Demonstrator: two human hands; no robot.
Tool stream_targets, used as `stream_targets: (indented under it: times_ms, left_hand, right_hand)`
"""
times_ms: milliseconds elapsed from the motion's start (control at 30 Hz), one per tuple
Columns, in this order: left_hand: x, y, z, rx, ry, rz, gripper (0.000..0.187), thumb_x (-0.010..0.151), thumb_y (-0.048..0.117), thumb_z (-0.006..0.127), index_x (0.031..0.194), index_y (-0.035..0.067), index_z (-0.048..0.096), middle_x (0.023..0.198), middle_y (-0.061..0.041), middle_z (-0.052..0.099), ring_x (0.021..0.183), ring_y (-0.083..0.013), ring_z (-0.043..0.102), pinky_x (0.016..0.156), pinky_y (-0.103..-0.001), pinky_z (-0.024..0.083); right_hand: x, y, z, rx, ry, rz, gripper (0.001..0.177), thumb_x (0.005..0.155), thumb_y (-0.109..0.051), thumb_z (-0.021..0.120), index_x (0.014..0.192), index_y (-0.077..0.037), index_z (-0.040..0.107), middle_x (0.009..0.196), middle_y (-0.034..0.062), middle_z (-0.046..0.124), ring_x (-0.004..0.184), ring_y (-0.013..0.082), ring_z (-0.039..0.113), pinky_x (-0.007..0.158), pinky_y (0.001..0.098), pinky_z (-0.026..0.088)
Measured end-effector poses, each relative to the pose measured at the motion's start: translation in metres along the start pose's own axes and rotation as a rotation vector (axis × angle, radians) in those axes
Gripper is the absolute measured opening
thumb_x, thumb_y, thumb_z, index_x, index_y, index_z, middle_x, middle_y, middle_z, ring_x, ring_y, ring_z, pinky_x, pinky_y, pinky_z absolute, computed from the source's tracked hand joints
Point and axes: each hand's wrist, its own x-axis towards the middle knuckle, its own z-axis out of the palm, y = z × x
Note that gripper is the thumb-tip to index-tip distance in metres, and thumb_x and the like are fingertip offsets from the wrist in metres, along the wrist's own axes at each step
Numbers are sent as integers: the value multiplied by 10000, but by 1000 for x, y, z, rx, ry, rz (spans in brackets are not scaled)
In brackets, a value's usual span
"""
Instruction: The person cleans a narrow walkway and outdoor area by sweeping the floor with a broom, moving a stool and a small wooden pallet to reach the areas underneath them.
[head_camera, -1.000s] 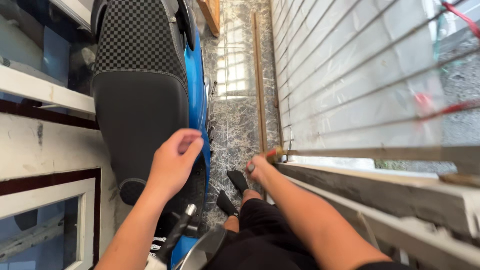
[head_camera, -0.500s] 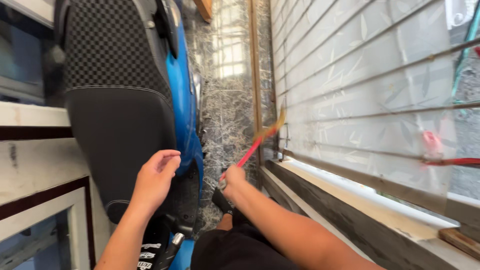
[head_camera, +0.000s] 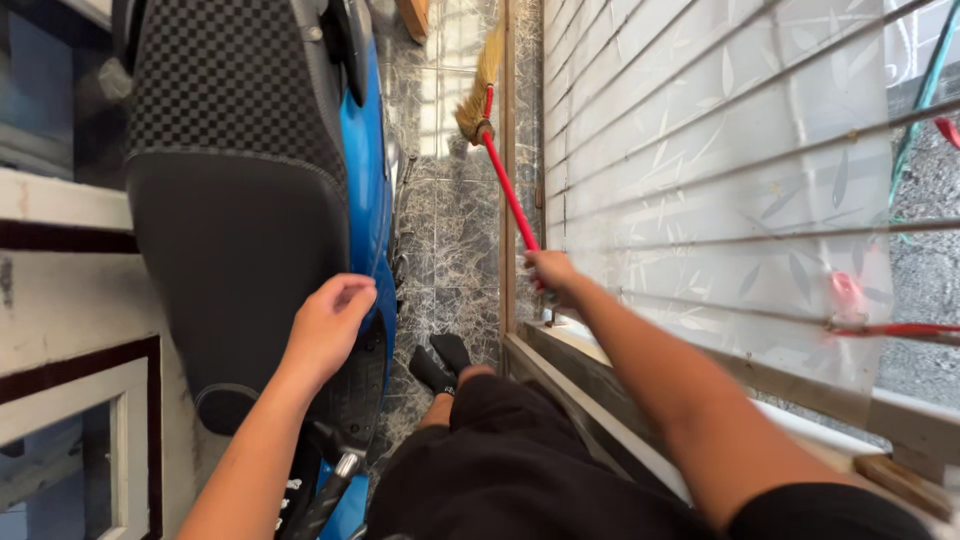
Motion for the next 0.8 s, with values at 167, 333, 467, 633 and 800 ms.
stream_targets:
  times_ms: [167,333,467,633,800]
  left_hand:
    - [11,4,5,-52,20,131,324,920,316,650,1142,94,728,1076,-83,772,1024,-176,720,909,-320,531]
    - [33,8,11,-16,14,31,312,912,323,666,1119,101,738,1064,-84,775,998,-193,728,884,-334,551]
    - [52,8,6,5,86,-18,317,899,317,675,1129,107,738,1071,-86,775,999,-190,728,893,-331,548]
    - [71,8,6,-46,183,2,310,896,305,677,1108,88,745,1086,-96,787,1014,-192,739,918,-319,545]
    - [97,39,6,-76,166,-32,310,921,295,659,1136,87,738,1084,-89,774,1024,-182,722,903,-318,535]
  right_hand:
    - [-54,-10,-54,-608,-79,95,322,964,-273,617,814,9,656,594,74,587,454,167,513,408,334,389]
    - [-4,0,-99,-946,-250,453,246,922,-237,741,826,-11,728,641,67,616,496,161,541,447,324,426]
    - [84,-38,-102,-1478,-250,0,319,880,-306,693,916,0,774,763,137,704,605,209,609,559,398,496]
    - [123,-124,-96,-1211,496,-349,310,866,-196,601,1067,17,702,1014,274,718,872,391,699,741,492,579]
    - [51,-121,-70,-1049,265,-137,280,956,-139,481,1098,83,576,955,318,738,756,393,776,664,475,622]
